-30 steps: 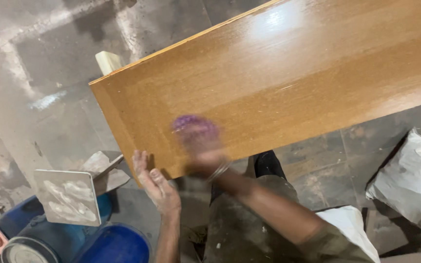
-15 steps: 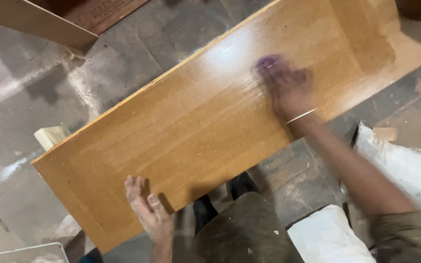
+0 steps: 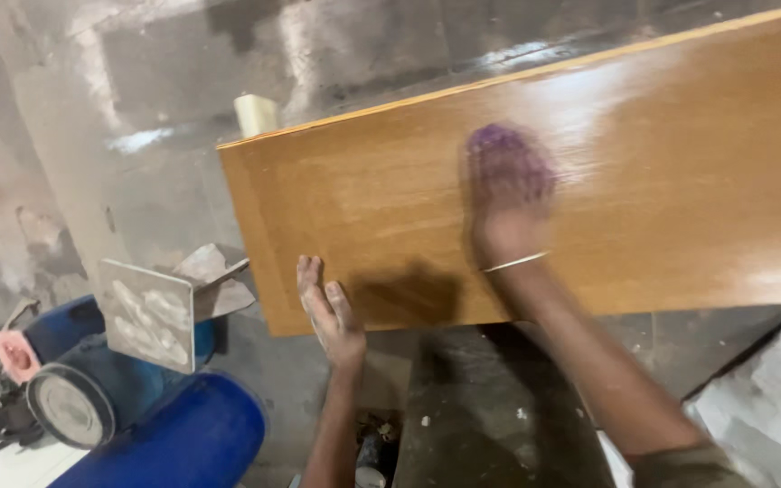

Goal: The person applies a pinkish liquid finish to a long, light-colored wooden board using a purple cloth. They repeatedly dip the cloth into a metal can and wipe the liquid onto the board's surface, covering the length of the board.

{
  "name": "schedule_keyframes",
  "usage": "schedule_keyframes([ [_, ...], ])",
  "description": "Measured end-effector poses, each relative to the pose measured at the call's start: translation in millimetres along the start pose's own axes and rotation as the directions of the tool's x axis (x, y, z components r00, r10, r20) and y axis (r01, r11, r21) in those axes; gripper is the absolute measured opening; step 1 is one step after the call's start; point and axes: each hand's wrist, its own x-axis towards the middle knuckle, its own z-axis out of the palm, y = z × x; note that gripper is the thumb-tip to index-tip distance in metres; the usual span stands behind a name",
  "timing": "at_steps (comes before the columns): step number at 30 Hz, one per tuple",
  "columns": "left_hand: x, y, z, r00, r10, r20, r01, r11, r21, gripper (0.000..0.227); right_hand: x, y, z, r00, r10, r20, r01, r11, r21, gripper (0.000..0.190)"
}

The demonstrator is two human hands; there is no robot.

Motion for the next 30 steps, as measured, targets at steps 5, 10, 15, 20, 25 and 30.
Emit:
schedule_keyframes([
  [5, 43.4, 0.3, -14.0, 0.988, 0.001, -0.154, -0.022, 0.99, -0.136, 0.06, 39.0, -197.9, 119.4, 0.886, -0.311, 0.344, 0.276, 0.95, 0.147, 0.066],
  [10, 58.9, 9.3, -12.9, 0.964, 0.114, -0.242, -0.131, 0.99, -0.058, 0.06, 101.5, -237.5, 155.7, 0.808, -0.518, 0.282, 0.465, 0.853, 0.236, 0.056],
  [15, 56.3, 30.7, 29.0, 0.99, 0.131, -0.054, -0.135, 0.988, -0.073, 0.054, 121.6, -101.3, 42.9, 0.906, -0.357, 0.225, 0.362, 0.932, 0.022, 0.053],
  [20, 26.5, 81.8, 71.2, 0.96, 0.257, 0.111, -0.25, 0.965, -0.073, 0.043, 95.1, 110.2, -88.2, 0.992, 0.023, 0.128, -0.008, 0.993, -0.115, 0.042],
  [25, -9.8, 131.2, 123.9, 0.943, 0.286, 0.172, -0.277, 0.958, -0.074, 0.038, 85.5, 309.8, -170.6, 0.903, 0.403, -0.146, -0.428, 0.826, -0.366, 0.065],
  [30, -53.7, 204.5, 223.2, 0.911, 0.3, 0.283, -0.26, 0.95, -0.171, 0.034, 42.3, 399.6, -202.9, 0.861, 0.475, -0.18, -0.503, 0.744, -0.44, 0.066],
])
